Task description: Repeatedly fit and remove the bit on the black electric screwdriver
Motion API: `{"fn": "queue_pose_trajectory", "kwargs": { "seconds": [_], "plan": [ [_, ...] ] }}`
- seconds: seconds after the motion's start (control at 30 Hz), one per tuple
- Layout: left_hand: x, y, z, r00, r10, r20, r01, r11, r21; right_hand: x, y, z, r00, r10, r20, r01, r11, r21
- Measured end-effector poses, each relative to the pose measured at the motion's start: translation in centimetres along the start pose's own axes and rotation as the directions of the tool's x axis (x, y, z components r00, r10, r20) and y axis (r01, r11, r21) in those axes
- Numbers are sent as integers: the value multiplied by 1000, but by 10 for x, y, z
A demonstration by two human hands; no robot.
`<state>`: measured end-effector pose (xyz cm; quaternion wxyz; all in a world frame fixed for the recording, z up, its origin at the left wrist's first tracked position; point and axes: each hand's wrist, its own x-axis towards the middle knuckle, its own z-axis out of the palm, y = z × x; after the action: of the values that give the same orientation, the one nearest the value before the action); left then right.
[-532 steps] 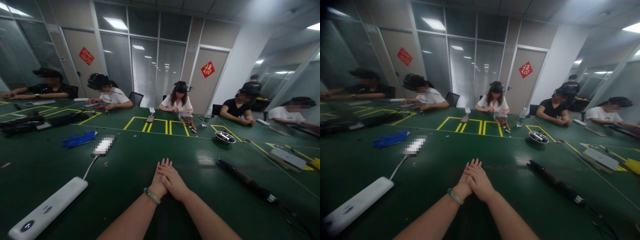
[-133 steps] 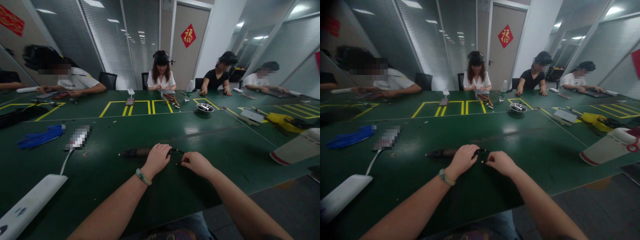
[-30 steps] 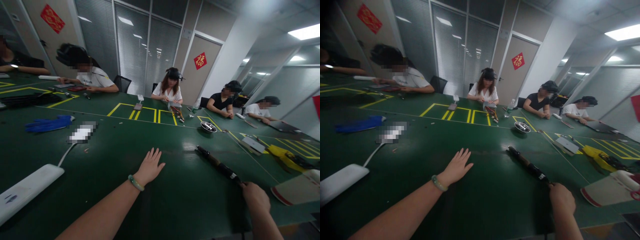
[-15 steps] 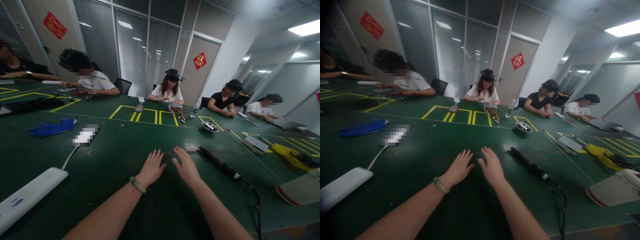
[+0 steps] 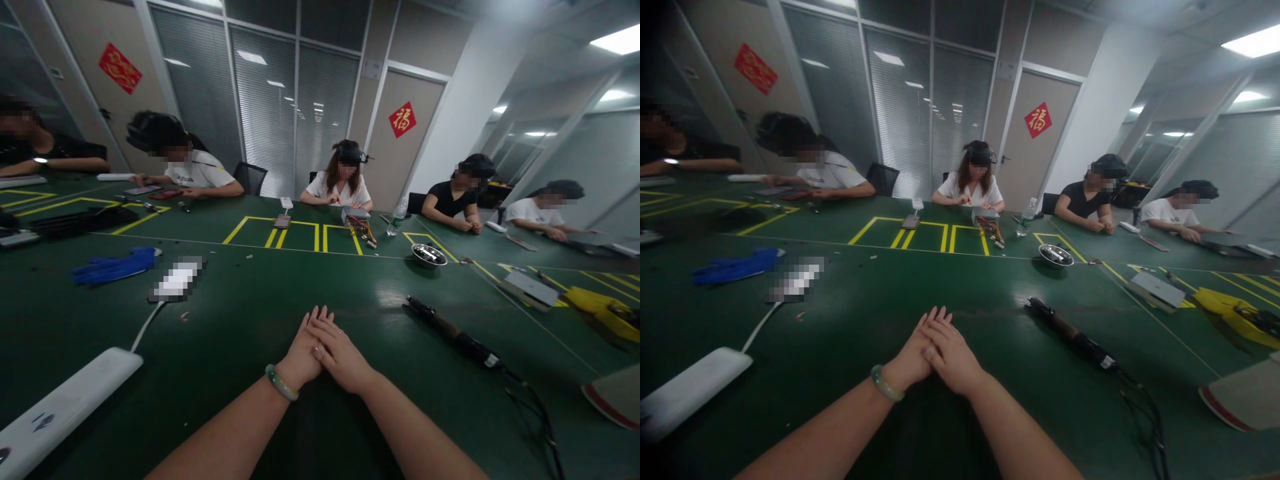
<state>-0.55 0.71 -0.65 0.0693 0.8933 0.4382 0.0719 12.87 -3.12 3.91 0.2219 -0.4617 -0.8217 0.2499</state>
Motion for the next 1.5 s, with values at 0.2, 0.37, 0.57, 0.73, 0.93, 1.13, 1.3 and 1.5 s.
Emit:
{"fn": "queue_pose_trajectory", "kwargs": {
  "seconds": [0.2, 0.37, 0.57, 0.73, 0.93, 1.13, 1.3, 1.5],
  "plan": [
    [-3, 1, -11, 1000, 4, 10, -4, 1000, -26, 1, 4, -2, 1000, -18, 25, 17, 999, 29],
    [-3, 2, -15, 1000, 9, 19, -8, 1000, -30, -1, 5, -4, 1000, -2, 31, 1, 999, 48],
    [-1, -1, -8, 999, 28, 28, -28, 999, -19, -1, 3, -5, 999, 7, 36, -9, 998, 61],
    [-2, 0, -11, 999, 32, 25, -31, 999, -36, -3, 2, -7, 999, 4, 45, -7, 998, 62],
    [-5, 4, -19, 995, -33, -90, 23, 994, -104, -10, 45, -28, 955, 184, -231, -206, 976, -74],
    [-4, 0, -18, 997, -34, -73, 22, 987, -160, -79, 130, -106, 548, 357, -757, -741, 627, -240],
    [-4, 0, -17, 996, -33, -81, 20, 987, -161, -178, 185, -152, 337, 435, -835, -928, 302, -217],
    [-5, -1, -18, 996, -39, -78, 24, 983, -181, -211, 191, -165, 415, 665, -621, -896, 416, -153]
  ]
}}
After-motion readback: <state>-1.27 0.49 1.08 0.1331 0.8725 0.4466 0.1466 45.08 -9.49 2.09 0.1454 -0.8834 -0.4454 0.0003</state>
